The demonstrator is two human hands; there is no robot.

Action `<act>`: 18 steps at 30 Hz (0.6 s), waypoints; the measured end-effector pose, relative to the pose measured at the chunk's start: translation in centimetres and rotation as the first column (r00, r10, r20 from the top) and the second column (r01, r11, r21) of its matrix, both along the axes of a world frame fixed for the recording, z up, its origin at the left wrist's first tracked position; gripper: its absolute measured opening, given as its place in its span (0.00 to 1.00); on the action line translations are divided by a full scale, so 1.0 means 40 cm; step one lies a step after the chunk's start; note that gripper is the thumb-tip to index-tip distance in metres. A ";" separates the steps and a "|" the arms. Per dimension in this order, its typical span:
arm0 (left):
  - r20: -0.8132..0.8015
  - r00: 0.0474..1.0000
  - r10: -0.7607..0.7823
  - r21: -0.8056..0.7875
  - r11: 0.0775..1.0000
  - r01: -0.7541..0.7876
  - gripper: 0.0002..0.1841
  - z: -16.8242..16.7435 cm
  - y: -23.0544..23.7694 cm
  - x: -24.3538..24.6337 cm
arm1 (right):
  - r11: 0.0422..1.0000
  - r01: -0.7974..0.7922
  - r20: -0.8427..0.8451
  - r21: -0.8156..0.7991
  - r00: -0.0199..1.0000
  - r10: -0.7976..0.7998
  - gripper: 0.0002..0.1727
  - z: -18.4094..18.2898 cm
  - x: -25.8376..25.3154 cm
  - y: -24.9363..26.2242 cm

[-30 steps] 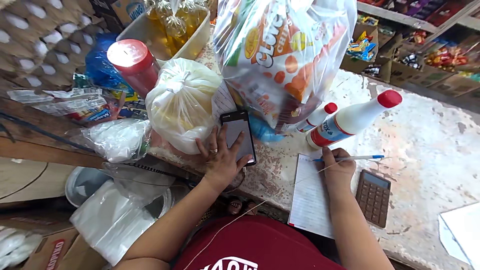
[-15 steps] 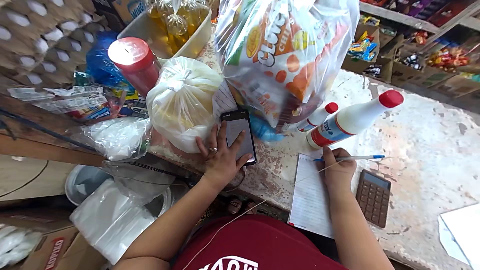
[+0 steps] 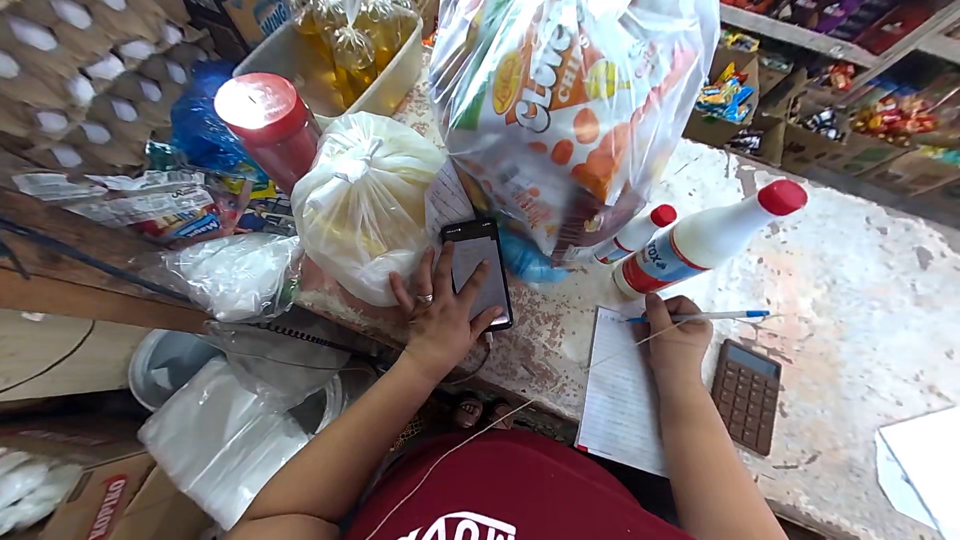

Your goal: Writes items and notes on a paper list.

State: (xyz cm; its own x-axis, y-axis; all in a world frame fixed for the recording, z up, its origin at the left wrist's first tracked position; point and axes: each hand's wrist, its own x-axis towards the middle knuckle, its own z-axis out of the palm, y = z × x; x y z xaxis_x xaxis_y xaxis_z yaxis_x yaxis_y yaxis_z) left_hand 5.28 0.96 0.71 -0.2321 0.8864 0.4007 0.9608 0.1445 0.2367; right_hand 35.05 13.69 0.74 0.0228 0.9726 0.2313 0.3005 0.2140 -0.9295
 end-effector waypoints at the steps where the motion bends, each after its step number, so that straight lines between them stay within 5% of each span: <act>1: 0.001 1.000 0.001 -0.007 1.000 -0.001 0.35 0.001 -0.001 -0.001 | 1.000 -0.002 0.008 0.001 1.000 0.002 0.17 0.000 0.001 0.000; 18: -0.021 0.998 0.054 0.002 0.999 -0.054 0.39 -0.002 -0.021 -0.030 | 1.000 0.007 -0.023 0.002 1.000 -0.007 0.16 -0.004 -0.002 -0.001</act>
State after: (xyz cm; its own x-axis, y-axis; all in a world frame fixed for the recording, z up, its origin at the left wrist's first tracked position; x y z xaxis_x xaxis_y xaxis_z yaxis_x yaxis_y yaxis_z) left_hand 4.08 0.11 0.64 -0.2710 0.8720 0.4076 0.9564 0.1959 0.2167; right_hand 34.98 13.64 0.58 0.0348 0.9720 0.2325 0.2808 0.2138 -0.9356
